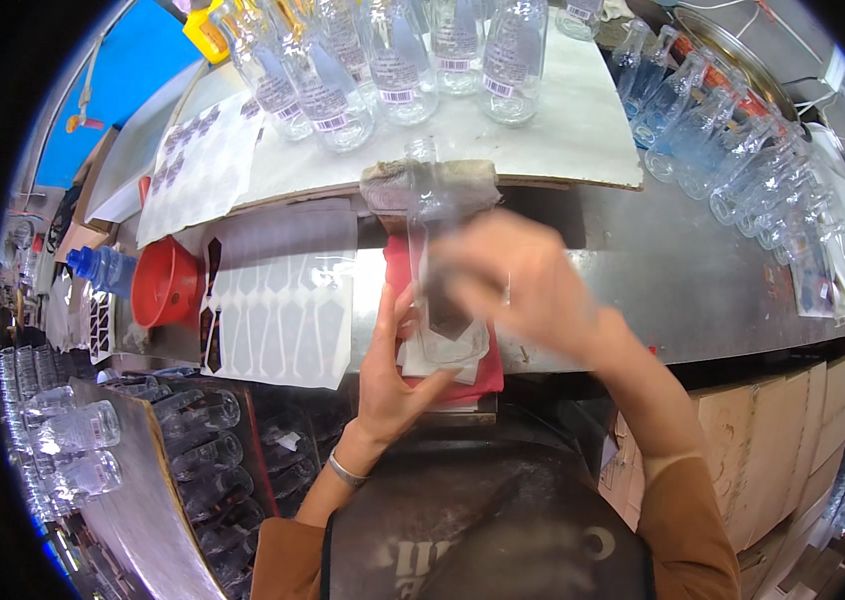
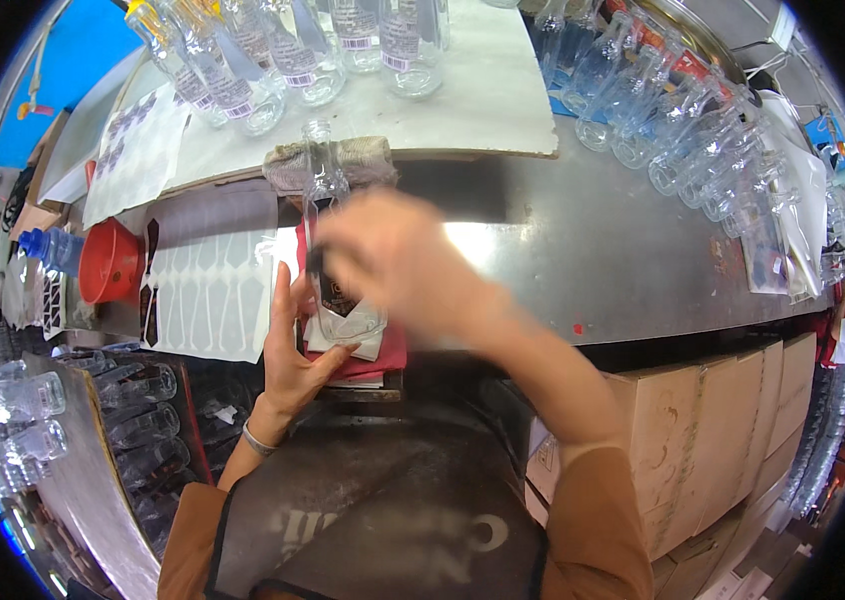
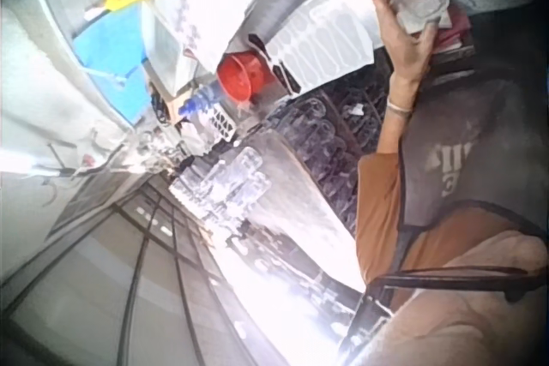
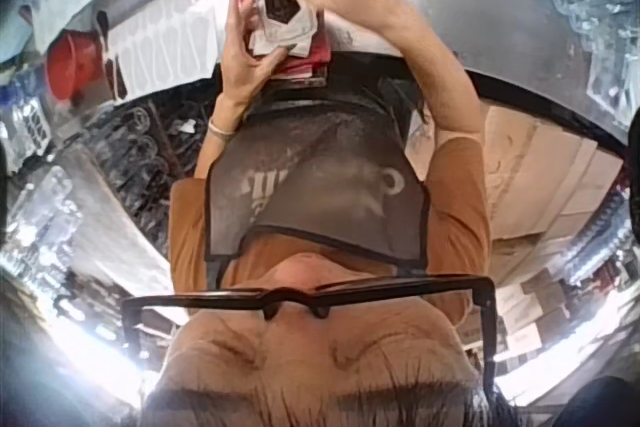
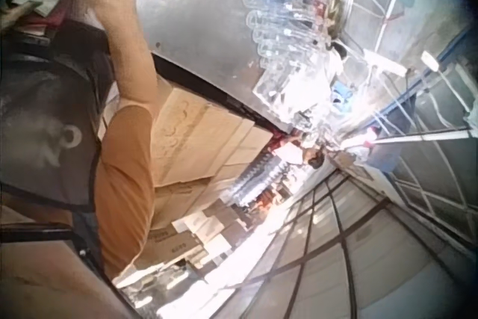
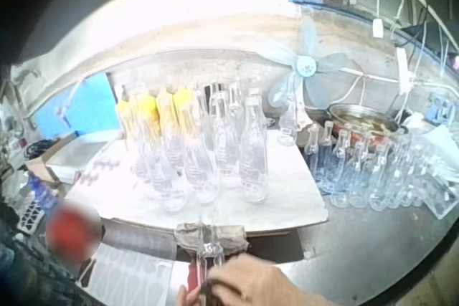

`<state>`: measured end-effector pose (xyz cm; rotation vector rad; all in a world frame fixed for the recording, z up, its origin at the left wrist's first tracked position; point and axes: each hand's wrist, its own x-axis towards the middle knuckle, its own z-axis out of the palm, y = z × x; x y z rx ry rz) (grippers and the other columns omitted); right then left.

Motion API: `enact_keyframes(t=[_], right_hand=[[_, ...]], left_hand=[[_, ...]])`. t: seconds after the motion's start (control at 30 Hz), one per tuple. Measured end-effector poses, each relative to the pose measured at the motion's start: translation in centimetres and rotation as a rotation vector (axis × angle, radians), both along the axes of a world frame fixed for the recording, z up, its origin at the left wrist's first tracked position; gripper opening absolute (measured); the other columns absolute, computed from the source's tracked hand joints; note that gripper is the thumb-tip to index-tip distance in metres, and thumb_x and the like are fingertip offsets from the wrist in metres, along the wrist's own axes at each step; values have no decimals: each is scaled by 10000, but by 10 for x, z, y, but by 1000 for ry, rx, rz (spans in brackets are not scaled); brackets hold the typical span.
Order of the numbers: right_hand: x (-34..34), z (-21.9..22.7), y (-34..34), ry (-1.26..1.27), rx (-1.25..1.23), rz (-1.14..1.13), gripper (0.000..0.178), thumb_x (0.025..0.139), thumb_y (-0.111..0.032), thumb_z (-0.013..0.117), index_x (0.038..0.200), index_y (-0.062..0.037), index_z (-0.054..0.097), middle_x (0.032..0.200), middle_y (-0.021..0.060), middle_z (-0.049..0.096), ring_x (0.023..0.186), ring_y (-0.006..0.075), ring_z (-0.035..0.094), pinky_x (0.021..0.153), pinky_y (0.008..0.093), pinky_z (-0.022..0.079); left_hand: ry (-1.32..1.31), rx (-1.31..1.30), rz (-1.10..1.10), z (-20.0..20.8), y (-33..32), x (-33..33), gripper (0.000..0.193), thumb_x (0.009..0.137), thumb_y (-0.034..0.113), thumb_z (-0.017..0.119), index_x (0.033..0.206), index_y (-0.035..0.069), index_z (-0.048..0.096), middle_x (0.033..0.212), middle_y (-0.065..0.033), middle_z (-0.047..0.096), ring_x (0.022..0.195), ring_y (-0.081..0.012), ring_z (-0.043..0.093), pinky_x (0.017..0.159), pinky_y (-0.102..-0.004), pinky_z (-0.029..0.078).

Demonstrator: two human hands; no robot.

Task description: The person repeatedly applies labels to clear plastic bottles using a handheld applicator. They pick up each bottle, position the label, press it onto the bottle surface, and place the labeled bottle on a nearby table. The process is repeated for multiple bottles in a continuous sequence.

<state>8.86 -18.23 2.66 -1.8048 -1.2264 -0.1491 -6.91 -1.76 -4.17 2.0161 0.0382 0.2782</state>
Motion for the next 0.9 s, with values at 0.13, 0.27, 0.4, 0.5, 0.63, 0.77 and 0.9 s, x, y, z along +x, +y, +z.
enact_keyframes(t=[0.13, 0.27, 0.4, 0.5, 0.63, 0.77, 0.9], right_hand=[[21, -17, -7, 65, 154, -9, 250, 765, 20, 698, 1008, -37, 703, 1070, 118, 714, 974, 285, 665, 853, 380, 533], [-56, -32, -53, 165, -9, 238, 292, 756, -49, 736, 1042, -90, 693, 1118, 107, 698, 1030, 299, 659, 911, 402, 520], [-31, -13, -33, 157, -92, 43, 305, 824, -20, 723, 1126, -45, 692, 958, 121, 713, 826, 293, 690, 772, 355, 561], [35, -12, 8, 160, 30, -161, 345, 902, -118, 684, 1226, -5, 646, 1123, 220, 698, 992, 361, 694, 870, 385, 532], [54, -1, 19, 295, 172, -286, 310, 950, -73, 635, 1254, -16, 634, 1082, 133, 706, 950, 212, 681, 858, 309, 520], [42, -22, -2, 791, 424, -210, 263, 995, -66, 575, 1245, -11, 640, 1071, 29, 671, 963, 92, 622, 886, 250, 497], [24, -35, -18, 1110, 419, -152, 211, 1023, -130, 554, 1158, -20, 673, 1010, 15, 684, 933, 66, 625, 838, 226, 493]], left_hand=[[27, -98, -1, 2, 0, 1, 1133, 709, 9, 839, 1596, -23, 134, 1509, -223, 463, 1318, -282, 515, 1084, -372, 413], [-9, -59, -4, -3, 0, 2, 1125, 705, 8, 839, 1592, -29, 149, 1511, -226, 460, 1343, -286, 501, 1099, -375, 405], [-46, 6, -9, -1, 2, -1, 1125, 700, 15, 844, 1589, -35, 155, 1519, -225, 454, 1354, -285, 494, 1113, -374, 395], [-2, -48, -37, 4, 3, 1, 1091, 721, 26, 827, 1592, -22, 172, 1529, -221, 443, 1358, -278, 493, 1108, -372, 396], [70, -275, -37, 18, 17, 16, 1026, 790, 133, 812, 1595, -3, 191, 1526, -199, 448, 1344, -261, 500, 1091, -366, 408], [262, -358, 138, 37, 20, 85, 536, 1016, 383, 584, 1324, -51, 516, 1205, -154, 657, 1113, -204, 637, 922, -306, 497], [351, -251, 169, 20, 18, 118, 501, 1036, 468, 532, 1087, -29, 577, 939, -134, 704, 853, -170, 675, 746, -280, 528]])
